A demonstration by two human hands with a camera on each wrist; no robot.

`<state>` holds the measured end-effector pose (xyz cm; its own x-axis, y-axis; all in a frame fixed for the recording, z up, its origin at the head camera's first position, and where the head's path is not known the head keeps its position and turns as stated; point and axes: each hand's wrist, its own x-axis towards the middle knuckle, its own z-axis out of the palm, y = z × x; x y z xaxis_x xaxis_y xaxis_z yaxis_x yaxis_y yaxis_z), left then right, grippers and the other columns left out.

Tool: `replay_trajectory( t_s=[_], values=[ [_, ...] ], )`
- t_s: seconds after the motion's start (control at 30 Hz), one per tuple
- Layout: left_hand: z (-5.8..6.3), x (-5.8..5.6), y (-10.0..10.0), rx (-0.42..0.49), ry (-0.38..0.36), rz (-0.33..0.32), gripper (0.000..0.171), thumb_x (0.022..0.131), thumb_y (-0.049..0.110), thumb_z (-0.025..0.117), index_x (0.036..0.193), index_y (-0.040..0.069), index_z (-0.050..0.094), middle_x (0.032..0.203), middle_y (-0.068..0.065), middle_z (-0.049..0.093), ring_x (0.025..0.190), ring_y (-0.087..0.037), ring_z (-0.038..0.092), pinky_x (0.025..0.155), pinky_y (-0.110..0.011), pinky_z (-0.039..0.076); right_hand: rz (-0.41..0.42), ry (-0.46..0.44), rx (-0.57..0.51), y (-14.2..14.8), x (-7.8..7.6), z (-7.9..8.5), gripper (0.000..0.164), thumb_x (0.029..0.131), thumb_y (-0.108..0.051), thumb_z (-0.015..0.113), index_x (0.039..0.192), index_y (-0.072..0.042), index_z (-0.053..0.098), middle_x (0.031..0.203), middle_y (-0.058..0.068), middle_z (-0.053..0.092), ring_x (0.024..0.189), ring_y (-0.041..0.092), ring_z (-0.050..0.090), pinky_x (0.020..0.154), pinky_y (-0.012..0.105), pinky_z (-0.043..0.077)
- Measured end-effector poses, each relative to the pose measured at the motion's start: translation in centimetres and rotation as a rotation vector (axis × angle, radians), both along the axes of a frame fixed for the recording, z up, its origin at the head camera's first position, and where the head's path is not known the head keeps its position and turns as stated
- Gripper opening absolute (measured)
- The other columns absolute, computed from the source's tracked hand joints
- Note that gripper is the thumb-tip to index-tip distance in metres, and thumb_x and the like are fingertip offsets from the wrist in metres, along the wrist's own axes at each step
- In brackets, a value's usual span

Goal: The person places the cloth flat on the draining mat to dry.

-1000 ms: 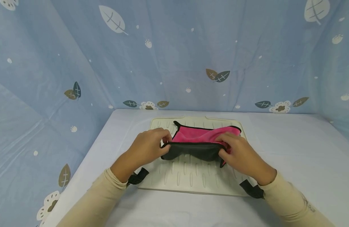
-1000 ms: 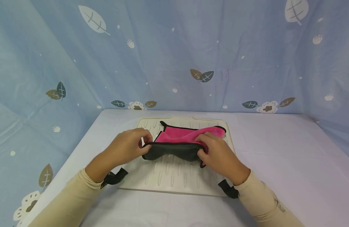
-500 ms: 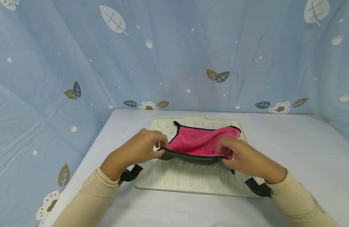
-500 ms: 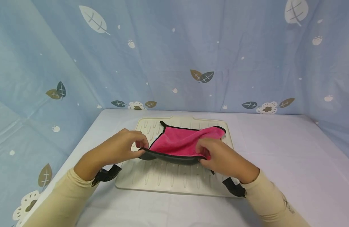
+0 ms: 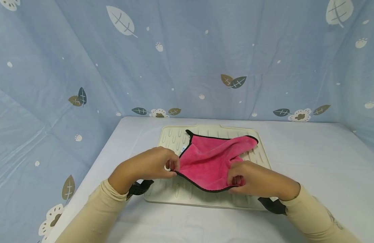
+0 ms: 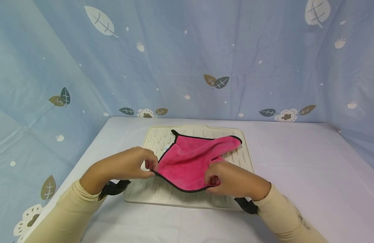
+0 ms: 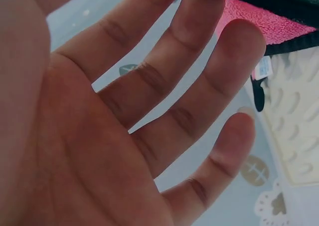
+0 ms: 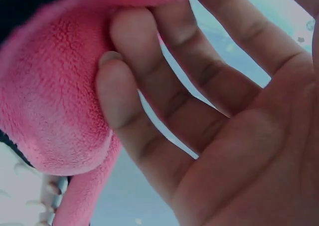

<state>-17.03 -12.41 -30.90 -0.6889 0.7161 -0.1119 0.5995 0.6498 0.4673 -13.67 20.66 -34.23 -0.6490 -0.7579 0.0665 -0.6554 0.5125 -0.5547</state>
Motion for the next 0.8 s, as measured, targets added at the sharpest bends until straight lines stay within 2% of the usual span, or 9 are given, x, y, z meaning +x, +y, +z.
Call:
replay_trajectory(
  t_s=[0.23,0.37,0.47,0.57,0.7,0.8],
  values=[
    [-0.3,0.1,0.1,0.019,-0.043,-0.019,0.012,0.087,0.014,0.074,0.081,0.024,0.071,0.079,0.015,0.064,0.082,-0.009,0.061,0.076,-0.025,0.051,0.055,-0.081,-0.006,0.0,0.0,-0.3,0.011,0.086,-0.017,0.079,0.083,-0.025,0.073,0.075,-0.018,0.061,0.074,-0.001,0.056,0.072,0.022,0.050],
    [-0.3,-0.1,0.2,0.028,-0.048,-0.007,0.009,0.090,0.021,0.073,0.083,0.027,0.071,0.080,0.016,0.064,0.082,-0.006,0.059,0.075,-0.025,0.051,0.037,-0.099,-0.011,0.1,-0.1,-0.2,0.011,0.088,-0.018,0.077,0.085,-0.026,0.072,0.077,-0.019,0.064,0.072,-0.003,0.059,0.071,0.022,0.053],
    [-0.4,-0.5,0.2,0.039,-0.028,0.013,0.004,0.093,0.023,0.070,0.088,0.024,0.071,0.082,0.015,0.064,0.082,-0.005,0.059,0.075,-0.025,0.051,-0.003,-0.096,-0.010,0.3,-0.3,0.1,0.010,0.088,-0.017,0.076,0.087,-0.025,0.071,0.078,-0.017,0.064,0.073,-0.002,0.060,0.069,0.022,0.054],
    [-0.5,-0.9,0.3,0.043,0.022,0.060,0.004,0.094,0.024,0.069,0.094,0.022,0.072,0.083,0.013,0.064,0.079,-0.005,0.058,0.073,-0.026,0.050,-0.060,-0.039,-0.011,0.6,-0.6,0.3,0.010,0.088,-0.015,0.076,0.088,-0.024,0.070,0.077,-0.016,0.060,0.073,0.001,0.057,0.067,0.021,0.052],
    [-0.7,-1.5,0.9,-0.005,0.164,0.163,0.007,0.095,0.027,0.067,0.097,0.023,0.072,0.082,0.013,0.064,0.073,-0.003,0.057,0.079,-0.035,0.047,-0.144,0.055,-0.048,0.9,-1.2,0.2,0.010,0.088,-0.011,0.076,0.090,-0.019,0.072,0.077,-0.014,0.060,0.072,0.002,0.055,0.065,0.022,0.051],
    [-0.8,-2.0,1.9,-0.061,0.256,0.220,0.011,0.095,0.030,0.064,0.098,0.023,0.072,0.083,0.012,0.065,0.072,-0.003,0.057,0.083,-0.042,0.044,-0.228,0.090,-0.075,1.3,-1.6,0.1,0.010,0.087,-0.008,0.076,0.091,-0.016,0.073,0.079,-0.014,0.064,0.072,0.001,0.057,0.064,0.022,0.051]
  ],
)
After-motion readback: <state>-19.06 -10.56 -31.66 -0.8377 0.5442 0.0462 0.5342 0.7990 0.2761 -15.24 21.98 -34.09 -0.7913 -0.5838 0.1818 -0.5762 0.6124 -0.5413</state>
